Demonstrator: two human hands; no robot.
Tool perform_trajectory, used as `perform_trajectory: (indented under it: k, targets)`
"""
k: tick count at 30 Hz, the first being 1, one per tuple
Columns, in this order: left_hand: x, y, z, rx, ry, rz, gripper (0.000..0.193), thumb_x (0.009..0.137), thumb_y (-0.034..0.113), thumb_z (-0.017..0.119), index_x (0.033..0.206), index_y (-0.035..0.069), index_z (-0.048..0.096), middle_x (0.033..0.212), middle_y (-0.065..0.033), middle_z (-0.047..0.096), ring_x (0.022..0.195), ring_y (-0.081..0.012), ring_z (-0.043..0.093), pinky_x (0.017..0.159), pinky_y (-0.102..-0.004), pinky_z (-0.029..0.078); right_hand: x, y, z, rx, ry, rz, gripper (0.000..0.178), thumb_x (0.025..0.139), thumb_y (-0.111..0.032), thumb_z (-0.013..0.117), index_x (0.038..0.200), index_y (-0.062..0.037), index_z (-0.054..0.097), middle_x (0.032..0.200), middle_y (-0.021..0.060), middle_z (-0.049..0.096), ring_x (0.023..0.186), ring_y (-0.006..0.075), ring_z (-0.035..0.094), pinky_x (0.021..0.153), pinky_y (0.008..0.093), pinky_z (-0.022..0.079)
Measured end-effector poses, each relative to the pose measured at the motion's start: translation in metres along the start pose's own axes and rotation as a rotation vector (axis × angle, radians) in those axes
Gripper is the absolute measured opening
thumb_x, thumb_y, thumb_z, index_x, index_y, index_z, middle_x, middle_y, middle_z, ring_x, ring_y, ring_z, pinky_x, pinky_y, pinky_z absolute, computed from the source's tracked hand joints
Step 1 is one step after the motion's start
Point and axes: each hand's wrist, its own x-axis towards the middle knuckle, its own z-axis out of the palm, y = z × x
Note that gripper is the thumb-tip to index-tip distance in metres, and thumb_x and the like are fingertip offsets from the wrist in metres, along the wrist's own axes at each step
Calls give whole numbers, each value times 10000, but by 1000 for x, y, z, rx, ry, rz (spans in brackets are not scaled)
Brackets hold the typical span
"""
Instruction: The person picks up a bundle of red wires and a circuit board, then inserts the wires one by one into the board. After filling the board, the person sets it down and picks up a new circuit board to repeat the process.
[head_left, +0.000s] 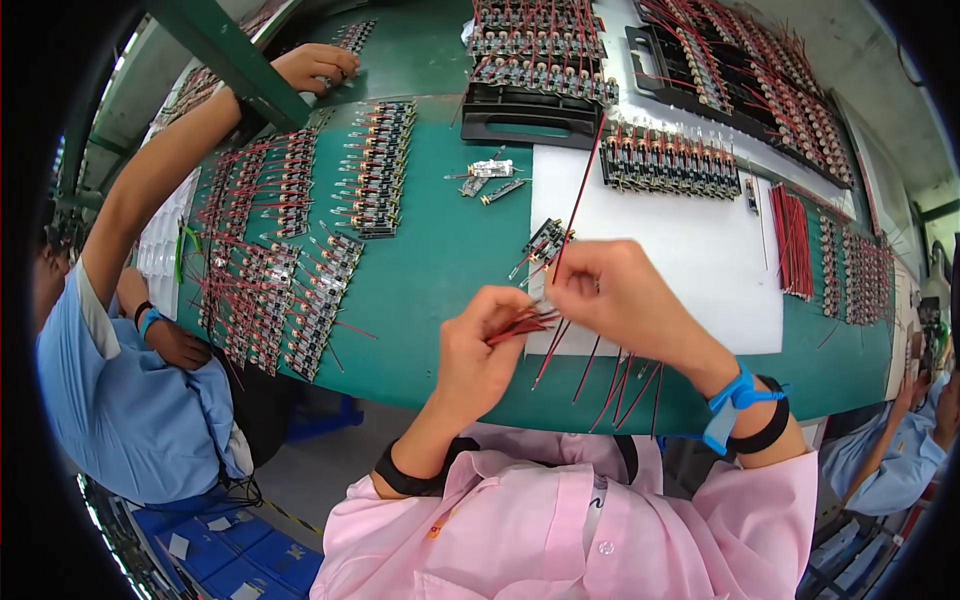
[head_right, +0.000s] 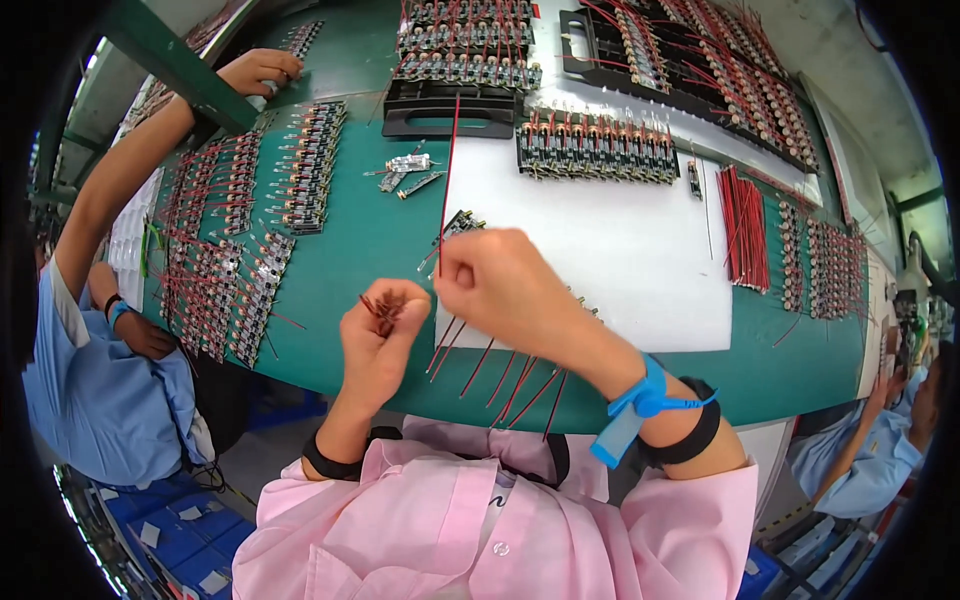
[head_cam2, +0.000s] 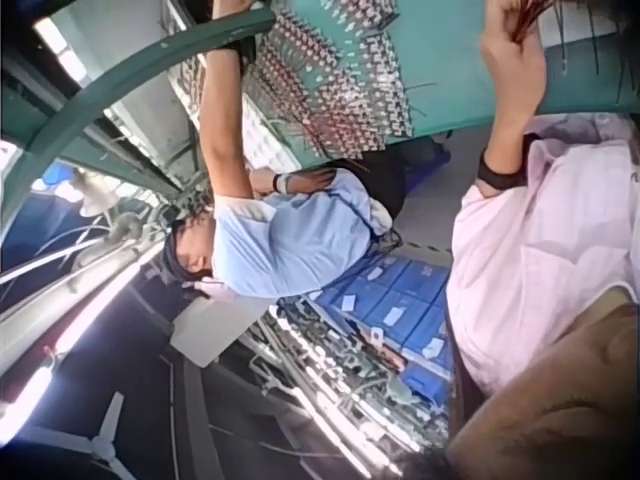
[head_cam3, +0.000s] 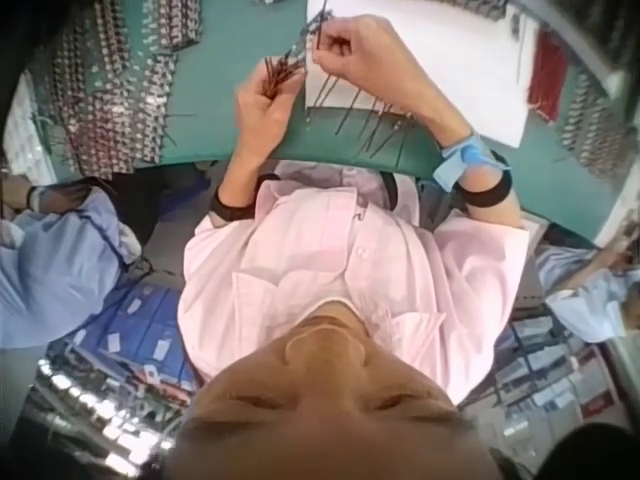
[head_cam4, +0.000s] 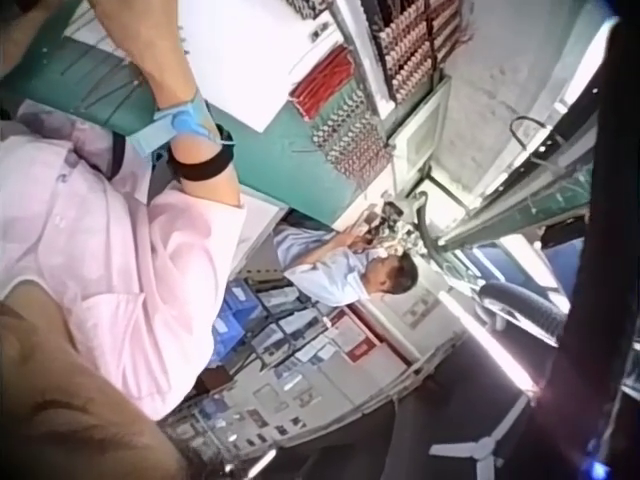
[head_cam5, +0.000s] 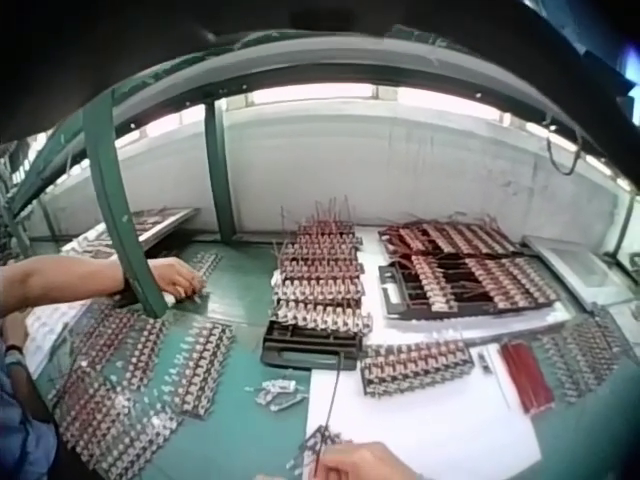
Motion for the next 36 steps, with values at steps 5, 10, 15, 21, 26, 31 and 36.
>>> perform_trajectory:
  k: [5, 10, 15, 21, 26, 31, 36]
  targets:
    - [-7, -8, -19, -20, 45, -12, 133, 808, 118, 470, 732, 11, 490, 605, 42, 428, 518, -5, 318, 456, -157, 242, 25, 44, -23, -61, 191, 59, 104, 652, -50, 540, 600, 35, 510, 500, 18, 462, 473, 58, 403, 440, 210, 338]
    - [-19, -20, -27, 68, 77, -73, 149, 811, 135, 471, 726, 14, 489, 616, 32, 441, 509, -8, 317, 454, -159, 242, 31, 62, -25, -142, 178, 140, 110, 631, -62, 542, 587, 34, 511, 497, 18, 465, 467, 63, 415, 438, 219, 343]
    - [-21, -19, -29, 81, 76, -35, 167, 814, 155, 480, 722, 15, 486, 625, 22, 462, 504, -13, 318, 451, -164, 248, 31, 57, -19, -143, 173, 179, 125, 625, -78, 543, 583, 36, 515, 501, 20, 468, 470, 69, 422, 443, 226, 347]
    - [-21, -20, -30, 105, 67, -10, 183, 812, 173, 492, 722, 14, 484, 640, 13, 487, 507, -17, 324, 454, -167, 254, 31, 57, -17, -155, 177, 175, 122, 631, -75, 541, 593, 38, 517, 503, 18, 465, 480, 70, 425, 450, 223, 351]
    - [-20, -24, -31, 115, 69, 67, 126, 794, 108, 525, 736, -2, 504, 562, 17, 468, 476, -18, 361, 424, -153, 288, 32, 58, -15, -153, 184, 183, 119, 636, -73, 540, 600, 38, 518, 505, 15, 464, 483, 67, 423, 452, 222, 351]
    - [-20, -25, -31, 116, 66, 76, 123, 793, 104, 526, 735, -3, 507, 575, 8, 488, 476, -21, 371, 425, -155, 296, 31, 58, -15, -171, 203, 180, 121, 642, -76, 540, 602, 37, 517, 507, 12, 461, 482, 65, 419, 451, 219, 350]
    - [-21, -20, -30, 99, 62, -20, 202, 810, 188, 498, 707, 16, 480, 641, 11, 496, 519, -18, 333, 459, -169, 256, 32, 60, -14, -170, 205, 177, 120, 644, -75, 538, 600, 35, 517, 504, 11, 458, 480, 62, 414, 449, 217, 348]
